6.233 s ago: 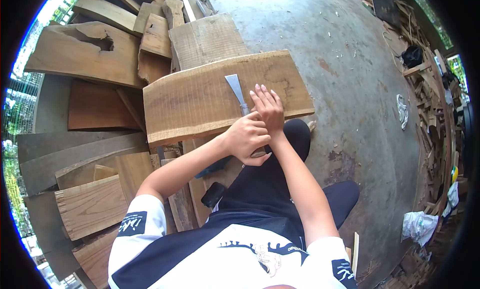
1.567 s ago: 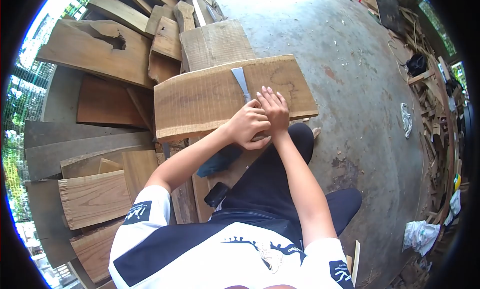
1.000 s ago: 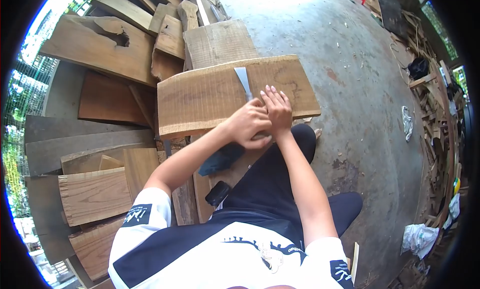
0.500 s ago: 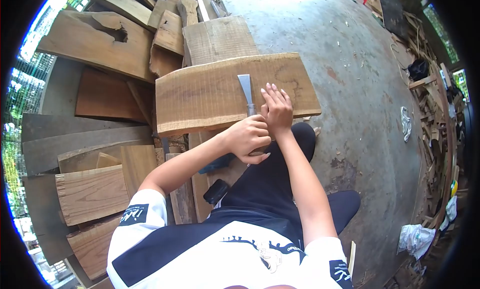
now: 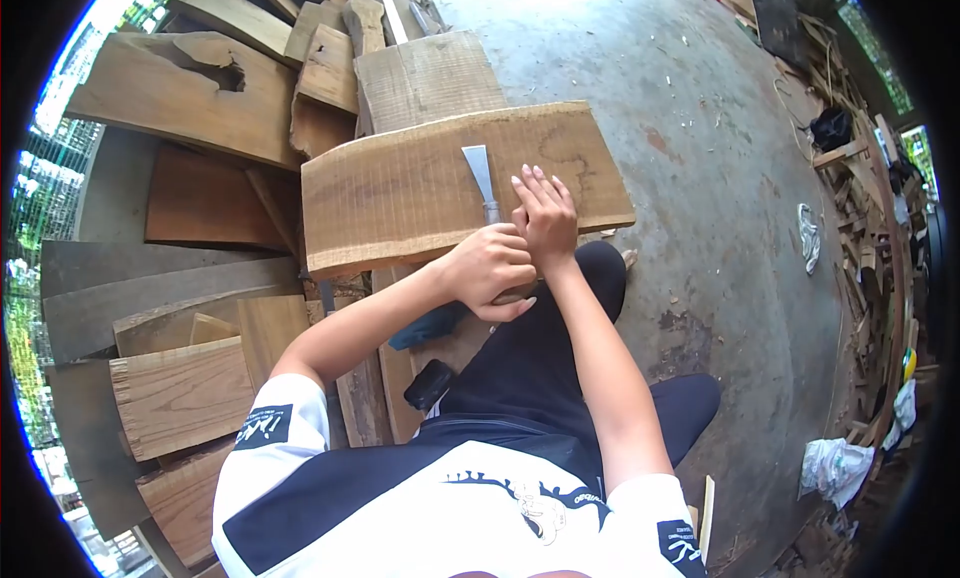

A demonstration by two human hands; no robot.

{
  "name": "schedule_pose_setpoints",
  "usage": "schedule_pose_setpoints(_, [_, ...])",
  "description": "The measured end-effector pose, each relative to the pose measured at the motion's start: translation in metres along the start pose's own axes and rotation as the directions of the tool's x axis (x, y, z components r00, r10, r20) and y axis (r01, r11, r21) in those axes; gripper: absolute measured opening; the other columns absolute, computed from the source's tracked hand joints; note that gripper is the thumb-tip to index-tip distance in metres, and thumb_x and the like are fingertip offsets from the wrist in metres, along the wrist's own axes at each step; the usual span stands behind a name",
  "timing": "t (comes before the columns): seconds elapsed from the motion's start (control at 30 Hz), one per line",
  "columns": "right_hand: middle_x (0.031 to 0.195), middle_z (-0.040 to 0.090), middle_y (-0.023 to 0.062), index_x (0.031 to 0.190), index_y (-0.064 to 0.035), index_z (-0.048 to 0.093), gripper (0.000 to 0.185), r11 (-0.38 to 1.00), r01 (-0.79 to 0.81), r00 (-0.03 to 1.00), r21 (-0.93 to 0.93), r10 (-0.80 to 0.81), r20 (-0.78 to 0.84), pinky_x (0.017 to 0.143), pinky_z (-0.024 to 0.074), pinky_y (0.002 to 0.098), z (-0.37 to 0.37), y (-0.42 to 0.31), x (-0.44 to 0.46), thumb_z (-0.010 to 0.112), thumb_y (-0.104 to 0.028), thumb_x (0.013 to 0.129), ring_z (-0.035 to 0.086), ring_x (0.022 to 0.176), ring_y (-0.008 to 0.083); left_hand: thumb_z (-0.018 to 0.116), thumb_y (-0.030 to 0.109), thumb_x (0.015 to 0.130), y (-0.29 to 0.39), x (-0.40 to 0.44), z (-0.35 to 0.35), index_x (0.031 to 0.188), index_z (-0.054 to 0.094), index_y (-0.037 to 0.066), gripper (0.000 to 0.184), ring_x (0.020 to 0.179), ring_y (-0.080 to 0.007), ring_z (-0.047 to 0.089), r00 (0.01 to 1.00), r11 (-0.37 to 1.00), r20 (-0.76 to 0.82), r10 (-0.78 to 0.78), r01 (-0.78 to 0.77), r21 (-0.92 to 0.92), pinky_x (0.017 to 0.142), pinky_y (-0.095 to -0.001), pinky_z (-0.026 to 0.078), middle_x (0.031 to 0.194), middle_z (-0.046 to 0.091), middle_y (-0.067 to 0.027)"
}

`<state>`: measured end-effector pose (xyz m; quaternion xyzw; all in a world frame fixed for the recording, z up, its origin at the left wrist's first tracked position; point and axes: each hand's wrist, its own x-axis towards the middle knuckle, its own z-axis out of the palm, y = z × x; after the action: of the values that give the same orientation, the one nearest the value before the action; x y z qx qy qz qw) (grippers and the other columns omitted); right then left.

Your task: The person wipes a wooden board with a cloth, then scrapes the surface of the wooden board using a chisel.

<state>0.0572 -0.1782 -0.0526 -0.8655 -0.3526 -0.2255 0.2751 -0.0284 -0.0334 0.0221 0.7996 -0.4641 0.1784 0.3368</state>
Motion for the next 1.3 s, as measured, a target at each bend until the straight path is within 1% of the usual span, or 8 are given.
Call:
schedule_pose_setpoints(0.6, [0.134, 0.068, 0.0137, 0.119, -0.0064, 0.073, 0.038, 1.000, 0.005, 1.000, -0.003, -0.005, -0.022, 0.115, 0.0395, 0.0463, 0.005, 0.001, 0.000, 0.057, -0.014, 0.085, 0.061, 0.129, 0.0264, 0.066, 0.034, 0.074, -0.004, -0.001, 0.014, 0.064, 0.048, 0.009, 0.033, 0.061, -0.0280, 0.051, 0.998, 0.999, -0.053, 0.032, -0.031, 0.024, 0.064, -0.0398, 0.043, 0.062, 0.046, -0.0068])
schedule_pose_setpoints(0.67, [0.134, 0.067, 0.0139, 0.119, -0.0063, 0.073, 0.039, 1.000, -0.005, 1.000, 0.008, 0.005, -0.020, 0.115, 0.0389, 0.0465, 0.005, -0.001, 0.000, 0.056, -0.015, 0.086, 0.061, 0.129, 0.0264, 0.066, 0.034, 0.073, -0.017, -0.009, 0.014, 0.063, 0.046, 0.009, 0.033, 0.059, -0.0276, 0.050, 0.998, 0.990, -0.054, -0.011, 0.018, 0.139, 0.063, -0.0401, 0.042, 0.062, 0.046, -0.0067])
schedule_pose_setpoints(0.8, [0.135, 0.067, 0.0142, 0.120, -0.0063, 0.073, 0.039, 1.000, -0.017, 1.000, 0.008, 0.017, -0.006, 0.116, 0.0380, 0.0460, 0.003, -0.001, 0.001, 0.056, -0.016, 0.086, 0.060, 0.130, 0.0265, 0.065, 0.034, 0.074, 0.004, -0.001, 0.014, 0.061, 0.044, 0.011, 0.034, 0.059, -0.0282, 0.051, 0.996, 0.999, -0.084, 0.028, -0.026, 0.020, 0.063, -0.0409, 0.042, 0.060, 0.045, -0.0070])
schedule_pose_setpoints(0.93, [0.135, 0.067, 0.0142, 0.120, -0.0059, 0.072, 0.039, 1.000, -0.010, 1.000, 0.017, 0.010, 0.000, 0.116, 0.0381, 0.0465, 0.003, -0.001, 0.000, 0.056, -0.016, 0.086, 0.060, 0.131, 0.0266, 0.065, 0.032, 0.075, -0.024, -0.005, 0.010, 0.064, 0.047, 0.010, 0.031, 0.059, -0.0287, 0.051, 0.997, 0.992, -0.079, -0.016, 0.025, 0.125, 0.065, -0.0405, 0.043, 0.063, 0.047, -0.0071])
schedule_pose_setpoints(1.07, [0.133, 0.067, 0.0158, 0.119, -0.0046, 0.073, 0.039, 1.000, 0.004, 1.000, 0.013, -0.004, -0.006, 0.115, 0.0384, 0.0465, 0.001, -0.001, 0.001, 0.056, -0.016, 0.086, 0.061, 0.130, 0.0271, 0.066, 0.033, 0.073, -0.003, 0.003, 0.004, 0.063, 0.048, 0.010, 0.030, 0.060, -0.0284, 0.052, 0.998, 1.000, -0.065, 0.007, -0.006, 0.019, 0.065, -0.0405, 0.043, 0.062, 0.046, -0.0069])
schedule_pose_setpoints(1.1, [0.134, 0.068, 0.0110, 0.119, -0.0083, 0.074, 0.037, 1.000, -0.008, 1.000, -0.022, 0.008, -0.012, 0.113, 0.0416, 0.0445, 0.000, -0.003, 0.001, 0.058, -0.011, 0.085, 0.061, 0.130, 0.0253, 0.066, 0.032, 0.073, -0.003, 0.000, 0.006, 0.064, 0.048, 0.010, 0.030, 0.060, -0.0284, 0.051, 0.999, 1.000, -0.054, 0.001, 0.000, 0.012, 0.065, -0.0407, 0.043, 0.062, 0.046, -0.0072])
schedule_pose_setpoints(1.23, [0.135, 0.067, 0.0119, 0.120, -0.0079, 0.073, 0.037, 1.000, -0.009, 1.000, -0.014, 0.009, -0.016, 0.113, 0.0414, 0.0448, 0.001, -0.005, -0.001, 0.058, -0.011, 0.086, 0.061, 0.130, 0.0251, 0.065, 0.032, 0.075, -0.021, -0.004, 0.010, 0.063, 0.046, 0.009, 0.032, 0.059, -0.0283, 0.050, 0.995, 0.988, -0.099, -0.030, 0.045, 0.149, 0.065, -0.0404, 0.042, 0.062, 0.047, -0.0069])
schedule_pose_setpoints(1.3, [0.135, 0.067, 0.0120, 0.119, -0.0078, 0.074, 0.037, 1.000, -0.006, 1.000, -0.009, 0.006, -0.024, 0.113, 0.0418, 0.0454, 0.001, -0.003, 0.001, 0.058, -0.011, 0.085, 0.061, 0.129, 0.0253, 0.065, 0.033, 0.075, -0.008, -0.002, 0.013, 0.063, 0.046, 0.009, 0.032, 0.058, -0.0279, 0.049, 0.991, 0.993, -0.129, -0.037, 0.051, 0.105, 0.064, -0.0400, 0.042, 0.061, 0.045, -0.0062])
